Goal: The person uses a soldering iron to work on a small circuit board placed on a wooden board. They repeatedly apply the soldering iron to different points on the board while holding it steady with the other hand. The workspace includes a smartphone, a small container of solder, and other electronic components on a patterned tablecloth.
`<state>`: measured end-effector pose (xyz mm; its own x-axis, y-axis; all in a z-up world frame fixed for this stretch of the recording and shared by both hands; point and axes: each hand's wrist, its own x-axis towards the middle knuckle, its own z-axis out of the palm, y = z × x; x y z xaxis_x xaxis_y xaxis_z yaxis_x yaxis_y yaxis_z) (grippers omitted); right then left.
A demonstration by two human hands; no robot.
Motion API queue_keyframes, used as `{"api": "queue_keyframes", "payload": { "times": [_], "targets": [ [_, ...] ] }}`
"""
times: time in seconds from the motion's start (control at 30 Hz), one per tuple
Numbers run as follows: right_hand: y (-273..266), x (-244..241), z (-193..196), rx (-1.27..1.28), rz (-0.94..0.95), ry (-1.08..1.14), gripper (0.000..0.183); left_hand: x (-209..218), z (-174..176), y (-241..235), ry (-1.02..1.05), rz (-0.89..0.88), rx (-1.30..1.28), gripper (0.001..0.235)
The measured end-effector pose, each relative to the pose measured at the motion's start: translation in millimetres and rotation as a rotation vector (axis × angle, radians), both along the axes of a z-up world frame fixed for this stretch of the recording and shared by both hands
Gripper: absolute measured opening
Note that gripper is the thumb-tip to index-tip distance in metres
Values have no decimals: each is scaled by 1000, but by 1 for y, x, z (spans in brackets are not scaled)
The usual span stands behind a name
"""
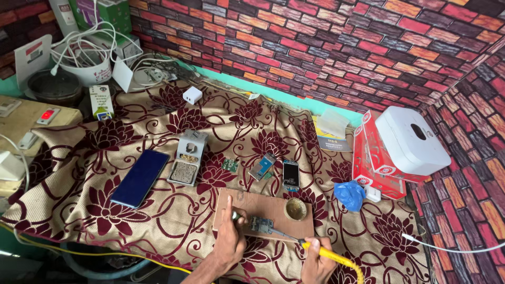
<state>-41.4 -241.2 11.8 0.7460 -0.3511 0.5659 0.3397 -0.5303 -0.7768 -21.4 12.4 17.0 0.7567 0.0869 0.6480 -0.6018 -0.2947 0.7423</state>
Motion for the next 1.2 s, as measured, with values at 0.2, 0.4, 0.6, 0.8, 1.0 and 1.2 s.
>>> {"api": "queue_keyframes", "payload": {
  "times": [0.2, 0.4, 0.6, 0.8, 1.0, 1.2],
  "targets": [
    [13, 16, 18, 120, -80, -26, 29, 10, 7, 3, -45, 11, 15, 89],
    [14, 30, 3, 395, -105, -56, 32, 9, 1, 5, -29, -26, 7, 97],
    [9, 30, 8, 345, -1, -30, 35, 8, -6, 3, 17, -23, 18, 96],
    [17, 29, 23, 283, -53, -13, 37, 11, -6, 0, -6, -14, 4, 89],
    [20, 22, 38, 137, -21, -57, 40, 7, -3, 0, 48, -34, 5, 96],
    [17, 22, 32, 160, -35, -33, 41, 6, -1, 1, 36, -17, 42, 97]
  ]
}}
